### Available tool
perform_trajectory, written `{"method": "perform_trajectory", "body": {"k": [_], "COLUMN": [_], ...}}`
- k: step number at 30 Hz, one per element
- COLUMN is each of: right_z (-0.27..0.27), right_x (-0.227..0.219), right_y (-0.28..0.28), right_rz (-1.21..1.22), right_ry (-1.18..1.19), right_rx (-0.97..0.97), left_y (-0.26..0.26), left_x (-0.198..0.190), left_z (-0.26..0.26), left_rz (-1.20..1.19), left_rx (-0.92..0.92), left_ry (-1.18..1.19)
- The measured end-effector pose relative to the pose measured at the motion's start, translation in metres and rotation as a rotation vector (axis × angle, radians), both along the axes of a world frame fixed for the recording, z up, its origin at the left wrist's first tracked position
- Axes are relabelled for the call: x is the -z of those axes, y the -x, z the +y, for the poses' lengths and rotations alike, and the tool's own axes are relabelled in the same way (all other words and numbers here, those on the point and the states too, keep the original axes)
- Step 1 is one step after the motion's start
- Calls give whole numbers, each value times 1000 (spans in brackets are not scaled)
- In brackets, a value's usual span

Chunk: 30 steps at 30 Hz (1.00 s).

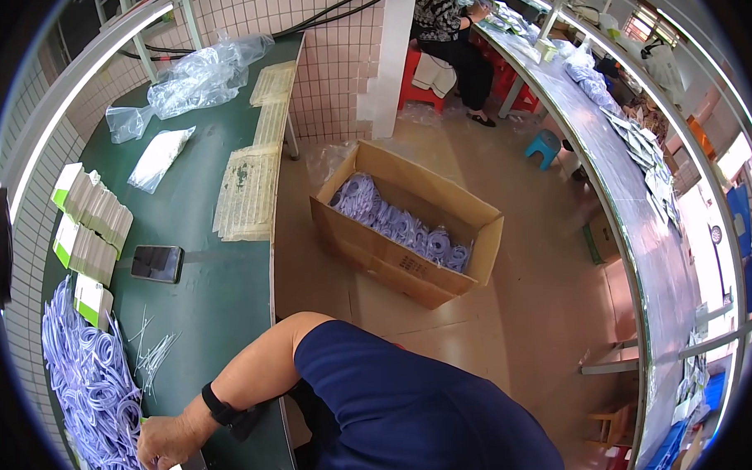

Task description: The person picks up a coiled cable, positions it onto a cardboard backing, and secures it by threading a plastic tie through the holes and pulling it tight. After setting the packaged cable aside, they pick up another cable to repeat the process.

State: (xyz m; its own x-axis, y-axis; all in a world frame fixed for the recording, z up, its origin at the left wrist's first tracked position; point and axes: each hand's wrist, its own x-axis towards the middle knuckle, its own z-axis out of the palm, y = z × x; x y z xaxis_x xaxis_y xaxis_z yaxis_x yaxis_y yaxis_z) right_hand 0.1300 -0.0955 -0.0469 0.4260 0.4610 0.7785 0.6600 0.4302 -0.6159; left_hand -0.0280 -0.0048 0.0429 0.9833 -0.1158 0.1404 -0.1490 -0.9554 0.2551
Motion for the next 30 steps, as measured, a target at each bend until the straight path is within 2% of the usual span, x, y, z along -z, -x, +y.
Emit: {"method": "perform_trajectory", "body": {"k": [4, 7, 8, 9, 10, 11, 12, 13, 14, 15, 16, 18, 20, 24, 26, 28, 30], "right_z": [4, -4, -5, 1, -16, -23, -29, -38, -42, -37, -37, -28, -23, -23, -23, -25, -25], "right_x": [10, 10, 13, 19, 10, 9, 6, -1, -6, 0, -6, -4, 2, -2, -3, -6, -10], "right_y": [6, 5, 4, 6, 5, 6, 7, 9, 9, 8, 10, 17, 25, 31, 32, 37, 38], "right_rz": [39, 29, 30, 33, 69, 122, 106, 132, 126, 48, 96, 91, 72, -49, -142, -143, -157], "right_ry": [1, -5, -12, -21, -22, 12, 22, 81, 140, 88, 130, 131, 155, 177, 157, 177, 206], "right_rx": [36, 93, 114, 103, 41, -8, 34, 52, 50, 106, 73, -2, -73, -129, -157, -193, -255], "left_y": [-4, -43, -30, -20, -5, 8, 26, 32, 43, 53, 56, 58, 60, 62, 68, 72, 76], "left_x": [4, 25, 26, 31, 36, 43, 56, 45, 42, 45, 37, 52, 69, 61, 73, 84, 86], "left_z": [-5, 19, 7, -1, -2, 8, 19, -4, -16, -19, -27, -21, -5, 1, -3, -4, -4], "left_rz": [-42, -238, -235, -422, -608, -584, -560, -524, -385, -164, 99, 226, 313, 323, 271, 166, 160], "left_rx": [-77, 193, 167, 116, 28, 40, 31, -35, -132, -241, -436, -393, -427, -505, -547, -584, -574], "left_ry": [-4, -54, -61, 21, 73, 115, 153, 299, 512, 817, 1259, 1777, 2264, 2341, 2370, 2391, 2394]}}
